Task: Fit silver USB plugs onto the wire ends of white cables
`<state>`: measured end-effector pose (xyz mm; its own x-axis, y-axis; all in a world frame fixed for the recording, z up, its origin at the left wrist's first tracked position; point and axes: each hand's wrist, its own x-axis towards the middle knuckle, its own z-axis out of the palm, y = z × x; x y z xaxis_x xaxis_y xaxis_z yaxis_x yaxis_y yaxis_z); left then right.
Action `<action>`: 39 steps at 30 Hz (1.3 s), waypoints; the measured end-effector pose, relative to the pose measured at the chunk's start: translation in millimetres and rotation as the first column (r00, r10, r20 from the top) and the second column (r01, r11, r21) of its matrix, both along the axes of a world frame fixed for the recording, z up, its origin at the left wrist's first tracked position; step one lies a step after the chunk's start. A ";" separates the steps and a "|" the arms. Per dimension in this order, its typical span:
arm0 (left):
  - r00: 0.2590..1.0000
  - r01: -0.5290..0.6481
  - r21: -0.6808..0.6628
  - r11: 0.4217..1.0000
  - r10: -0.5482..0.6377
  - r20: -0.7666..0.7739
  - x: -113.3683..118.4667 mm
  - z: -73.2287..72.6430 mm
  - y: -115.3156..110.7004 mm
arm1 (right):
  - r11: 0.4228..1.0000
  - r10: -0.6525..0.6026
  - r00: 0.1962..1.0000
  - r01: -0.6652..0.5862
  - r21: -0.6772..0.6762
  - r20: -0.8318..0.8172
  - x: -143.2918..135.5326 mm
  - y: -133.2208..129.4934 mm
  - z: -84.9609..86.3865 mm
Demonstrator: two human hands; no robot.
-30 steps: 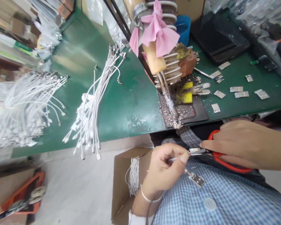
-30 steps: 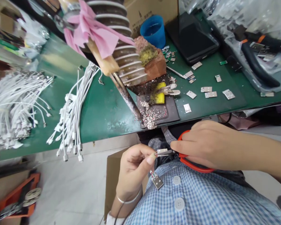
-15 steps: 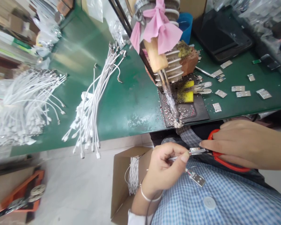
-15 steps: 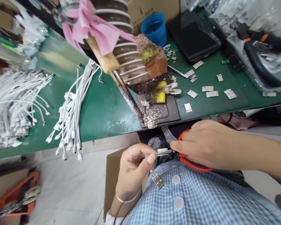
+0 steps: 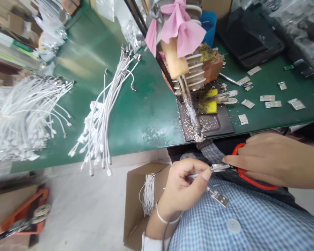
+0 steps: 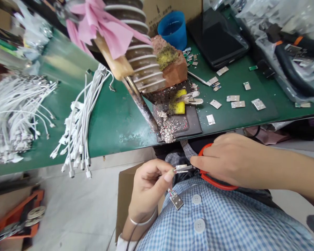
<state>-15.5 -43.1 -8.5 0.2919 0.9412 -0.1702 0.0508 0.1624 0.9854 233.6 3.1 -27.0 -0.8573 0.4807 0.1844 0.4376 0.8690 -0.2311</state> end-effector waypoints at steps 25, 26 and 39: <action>0.997 -0.051 -0.159 0.986 0.058 0.042 3.8 1.3 0.0 | 0.996 0.046 0.993 -0.054 -0.073 -0.107 -1.7 2.5 8.7; 0.996 -0.059 -0.176 0.983 0.070 0.053 4.2 1.0 -0.6 | 0.995 0.046 0.992 -0.055 -0.079 -0.115 -1.5 2.0 8.4; 0.997 -0.023 -0.168 0.986 0.036 0.074 4.1 -0.7 -1.6 | 0.998 0.060 0.990 -0.064 -0.029 -0.127 -5.7 2.3 4.2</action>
